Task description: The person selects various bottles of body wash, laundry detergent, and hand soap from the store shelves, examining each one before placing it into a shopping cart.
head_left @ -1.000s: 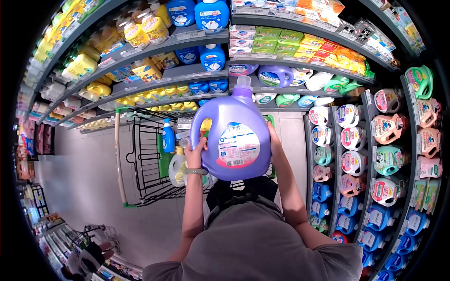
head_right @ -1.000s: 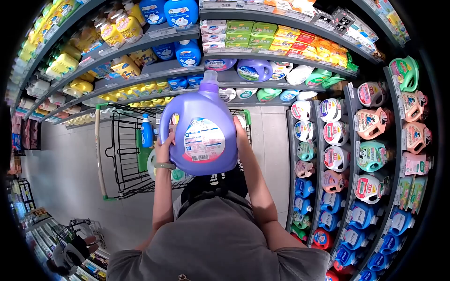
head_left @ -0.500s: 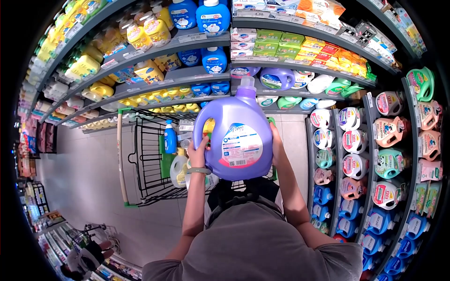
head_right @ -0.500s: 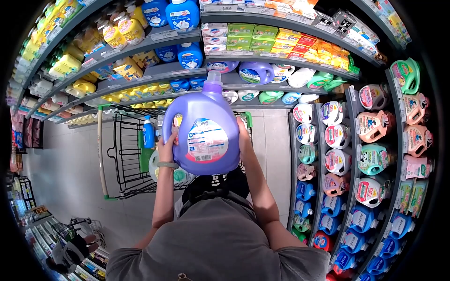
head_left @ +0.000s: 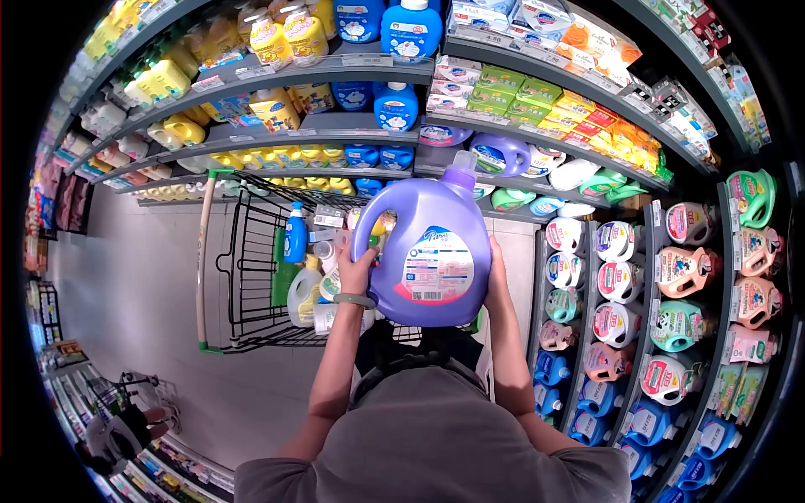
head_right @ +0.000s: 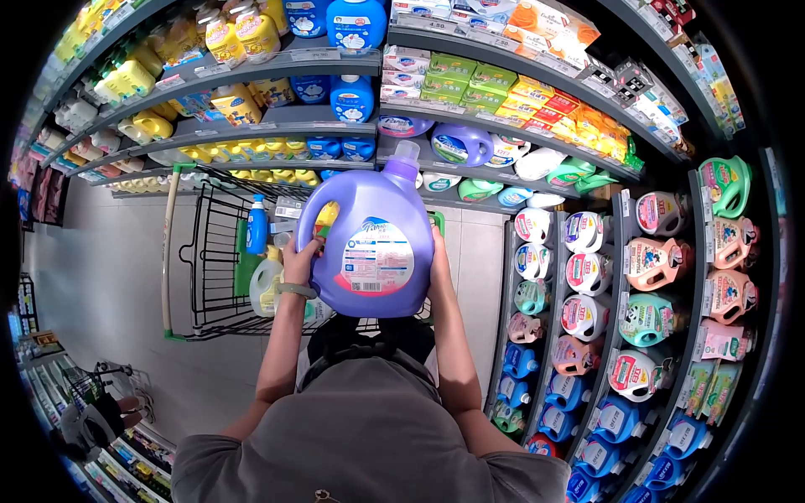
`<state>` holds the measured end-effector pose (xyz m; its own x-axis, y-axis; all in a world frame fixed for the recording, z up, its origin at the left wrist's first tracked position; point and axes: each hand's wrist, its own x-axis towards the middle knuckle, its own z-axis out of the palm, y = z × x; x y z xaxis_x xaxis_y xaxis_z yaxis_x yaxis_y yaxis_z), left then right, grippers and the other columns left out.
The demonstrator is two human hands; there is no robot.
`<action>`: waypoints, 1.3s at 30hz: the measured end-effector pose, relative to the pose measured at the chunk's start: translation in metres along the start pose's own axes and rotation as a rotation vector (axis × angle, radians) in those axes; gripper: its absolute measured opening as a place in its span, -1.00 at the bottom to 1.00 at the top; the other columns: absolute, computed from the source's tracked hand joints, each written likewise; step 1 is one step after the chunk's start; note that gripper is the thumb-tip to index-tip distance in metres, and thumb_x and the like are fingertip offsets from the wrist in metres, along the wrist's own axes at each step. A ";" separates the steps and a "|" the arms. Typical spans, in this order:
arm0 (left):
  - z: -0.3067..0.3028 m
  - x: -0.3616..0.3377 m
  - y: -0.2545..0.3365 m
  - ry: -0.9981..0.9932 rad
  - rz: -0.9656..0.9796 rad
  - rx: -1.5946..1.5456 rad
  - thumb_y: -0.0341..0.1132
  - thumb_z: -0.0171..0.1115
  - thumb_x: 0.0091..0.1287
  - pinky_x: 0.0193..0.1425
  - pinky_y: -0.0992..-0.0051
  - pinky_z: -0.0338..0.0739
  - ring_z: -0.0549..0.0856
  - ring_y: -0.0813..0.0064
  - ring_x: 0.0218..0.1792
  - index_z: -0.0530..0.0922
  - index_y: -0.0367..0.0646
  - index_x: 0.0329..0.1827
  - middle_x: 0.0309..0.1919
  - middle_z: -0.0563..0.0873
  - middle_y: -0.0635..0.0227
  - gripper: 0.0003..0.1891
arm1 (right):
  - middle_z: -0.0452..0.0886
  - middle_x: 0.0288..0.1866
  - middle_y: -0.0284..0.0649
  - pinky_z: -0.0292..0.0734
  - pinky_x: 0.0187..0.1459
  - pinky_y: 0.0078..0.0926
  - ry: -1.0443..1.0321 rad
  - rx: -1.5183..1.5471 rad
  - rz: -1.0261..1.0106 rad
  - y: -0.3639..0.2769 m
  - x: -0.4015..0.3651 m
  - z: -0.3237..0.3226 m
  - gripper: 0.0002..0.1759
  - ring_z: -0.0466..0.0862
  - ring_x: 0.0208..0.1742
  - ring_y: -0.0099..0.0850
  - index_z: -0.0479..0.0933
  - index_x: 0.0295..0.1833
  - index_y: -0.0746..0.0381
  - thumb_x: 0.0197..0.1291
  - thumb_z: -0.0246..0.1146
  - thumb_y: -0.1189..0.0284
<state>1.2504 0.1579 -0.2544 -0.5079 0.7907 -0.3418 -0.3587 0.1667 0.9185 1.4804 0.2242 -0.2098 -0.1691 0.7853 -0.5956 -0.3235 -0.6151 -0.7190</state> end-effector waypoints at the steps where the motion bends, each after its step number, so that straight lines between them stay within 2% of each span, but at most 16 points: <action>1: 0.000 -0.001 0.002 0.004 0.003 -0.003 -0.47 0.26 0.04 -0.54 0.68 0.39 0.51 0.66 -0.62 0.54 -0.29 -0.21 -0.53 0.57 0.43 -0.77 | 0.46 0.09 -0.11 0.36 0.08 -0.42 -0.001 -0.009 0.011 0.001 0.001 0.000 -0.33 0.47 0.08 -0.34 0.32 0.19 0.27 0.27 -0.17 -0.08; 5: 0.014 -0.023 0.042 -0.050 0.025 0.057 -0.49 0.24 0.03 -0.55 0.66 0.38 0.52 0.65 -0.63 0.54 -0.32 -0.22 -0.57 0.58 0.42 -0.77 | 0.46 0.09 -0.11 0.37 0.09 -0.41 0.049 -0.054 0.058 0.031 0.022 -0.015 -0.32 0.47 0.08 -0.33 0.34 0.17 0.27 0.24 -0.15 -0.09; 9: 0.045 -0.058 0.093 -0.269 0.040 0.275 -0.40 0.27 0.01 -0.53 0.55 0.45 0.58 0.59 -0.61 0.53 -0.35 -0.25 -0.60 0.61 0.33 -0.74 | 0.49 0.05 -0.16 0.39 0.07 -0.37 -0.279 0.221 0.209 0.078 0.053 -0.028 -0.43 0.50 0.05 -0.35 0.34 0.15 0.23 0.29 -0.16 0.01; 11: 0.059 -0.066 0.084 -0.358 0.204 0.437 -0.43 0.25 0.02 -0.48 0.56 0.47 0.61 0.57 -0.56 0.52 -0.37 -0.30 -0.53 0.63 0.28 -0.78 | 0.49 0.05 -0.16 0.39 0.07 -0.38 -0.318 0.210 0.222 0.084 0.043 -0.018 -0.43 0.49 0.06 -0.35 0.34 0.15 0.23 0.29 -0.16 0.01; 13: 0.083 -0.090 0.092 -0.348 0.432 0.535 -0.35 0.26 0.02 -0.46 0.45 0.50 0.63 0.34 -0.58 0.51 -0.39 -0.27 -0.54 0.63 0.15 -0.71 | 0.49 0.05 -0.16 0.39 0.08 -0.38 -0.341 0.159 0.207 0.083 0.018 -0.018 -0.43 0.48 0.07 -0.35 0.34 0.16 0.23 0.29 -0.16 0.02; 15: 0.101 -0.107 0.082 -0.367 0.466 0.625 -0.28 0.28 0.02 -0.43 0.34 0.51 0.64 0.15 -0.51 0.46 -0.39 -0.14 -0.52 0.61 0.05 -0.59 | 0.49 0.05 -0.16 0.38 0.08 -0.39 -0.337 0.065 0.146 0.075 -0.017 -0.015 -0.44 0.48 0.07 -0.35 0.33 0.16 0.23 0.29 -0.16 0.02; 17: 0.127 -0.124 0.066 -0.345 0.479 0.743 -0.25 0.32 0.02 -0.45 0.32 0.50 0.63 0.12 -0.50 0.39 -0.46 -0.04 -0.52 0.59 0.03 -0.47 | 0.49 0.05 -0.16 0.38 0.08 -0.39 -0.330 -0.042 0.074 0.062 -0.063 -0.016 -0.44 0.47 0.08 -0.35 0.33 0.17 0.24 0.29 -0.16 0.03; 19: 0.141 -0.125 0.033 -0.330 0.871 0.636 -0.23 0.28 0.05 -0.50 0.30 0.46 0.59 0.14 -0.55 0.24 -0.57 0.02 -0.55 0.56 0.07 -0.36 | 0.49 0.05 -0.16 0.38 0.09 -0.39 -0.313 -0.128 0.005 0.059 -0.086 -0.018 -0.44 0.47 0.09 -0.35 0.33 0.17 0.24 0.29 -0.16 0.03; 20: 0.144 -0.125 0.033 -0.354 0.936 0.643 -0.25 0.27 0.06 -0.53 0.34 0.45 0.57 0.22 -0.54 0.22 -0.62 0.03 -0.54 0.53 0.14 -0.36 | 0.49 0.04 -0.16 0.38 0.09 -0.39 -0.304 -0.144 -0.006 0.061 -0.090 -0.021 -0.44 0.47 0.09 -0.35 0.33 0.17 0.24 0.29 -0.16 0.03; 23: 0.148 -0.128 0.037 -0.360 0.965 0.863 -0.24 0.27 0.07 -0.52 0.44 0.45 0.59 0.34 -0.52 0.27 -0.57 -0.02 -0.53 0.53 0.19 -0.41 | 0.48 0.04 -0.16 0.37 0.09 -0.40 -0.268 -0.173 -0.010 0.067 -0.086 -0.029 -0.44 0.46 0.11 -0.35 0.32 0.18 0.24 0.29 -0.16 0.04; 24: 0.148 -0.133 0.049 -0.419 0.853 1.048 -0.24 0.27 0.07 -0.52 0.53 0.45 0.59 0.46 -0.50 0.31 -0.52 -0.08 -0.54 0.52 0.25 -0.47 | 0.48 0.04 -0.16 0.37 0.09 -0.40 -0.257 -0.178 -0.009 0.069 -0.084 -0.030 -0.44 0.46 0.11 -0.35 0.32 0.18 0.24 0.29 -0.17 0.04; 28: 0.154 -0.131 0.046 -0.498 0.715 1.099 -0.22 0.26 0.08 -0.51 0.56 0.46 0.60 0.49 -0.50 0.31 -0.45 -0.16 -0.57 0.52 0.31 -0.52 | 0.48 0.04 -0.16 0.36 0.10 -0.41 -0.238 -0.198 -0.022 0.070 -0.081 -0.030 -0.44 0.45 0.13 -0.35 0.31 0.19 0.24 0.30 -0.17 0.05; 32: 0.147 -0.128 0.052 -0.389 0.890 0.954 -0.19 0.25 0.09 -0.48 0.52 0.49 0.62 0.34 -0.50 0.26 -0.51 -0.13 -0.57 0.53 0.21 -0.46 | 0.48 0.04 -0.16 0.36 0.10 -0.42 -0.229 -0.229 -0.039 0.068 -0.079 -0.028 -0.44 0.43 0.14 -0.35 0.31 0.20 0.25 0.30 -0.17 0.06; 34: 0.146 -0.124 0.070 -0.589 0.574 0.803 -0.14 0.24 0.11 -0.42 0.42 0.52 0.62 0.16 -0.44 0.20 -0.56 -0.05 -0.54 0.54 0.06 -0.37 | 0.48 0.04 -0.17 0.35 0.11 -0.42 -0.231 -0.254 -0.058 0.066 -0.079 -0.028 -0.44 0.43 0.15 -0.35 0.30 0.21 0.25 0.30 -0.17 0.07; 37: 0.137 -0.123 0.089 -0.612 0.437 0.703 -0.09 0.21 0.14 -0.36 0.33 0.53 0.61 0.04 -0.36 0.18 -0.51 0.00 -0.46 0.52 -0.06 -0.35 | 0.47 0.04 -0.17 0.35 0.11 -0.42 -0.238 -0.309 -0.099 0.060 -0.080 -0.025 -0.44 0.42 0.16 -0.35 0.30 0.21 0.25 0.30 -0.17 0.08; 39: 0.120 -0.117 0.085 -0.726 0.153 0.004 -0.19 0.28 0.15 -0.25 0.44 0.50 0.63 0.33 -0.35 0.24 -0.35 -0.03 -0.35 0.54 0.15 -0.48 | 0.47 0.04 -0.17 0.34 0.11 -0.43 -0.253 -0.397 -0.175 0.052 -0.088 -0.020 -0.44 0.42 0.17 -0.35 0.29 0.22 0.25 0.30 -0.17 0.08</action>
<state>1.3732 0.1496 -0.1126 0.0939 0.9956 0.0062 -0.3218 0.0245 0.9465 1.4974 0.1218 -0.2024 -0.3803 0.8413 -0.3841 0.0037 -0.4139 -0.9103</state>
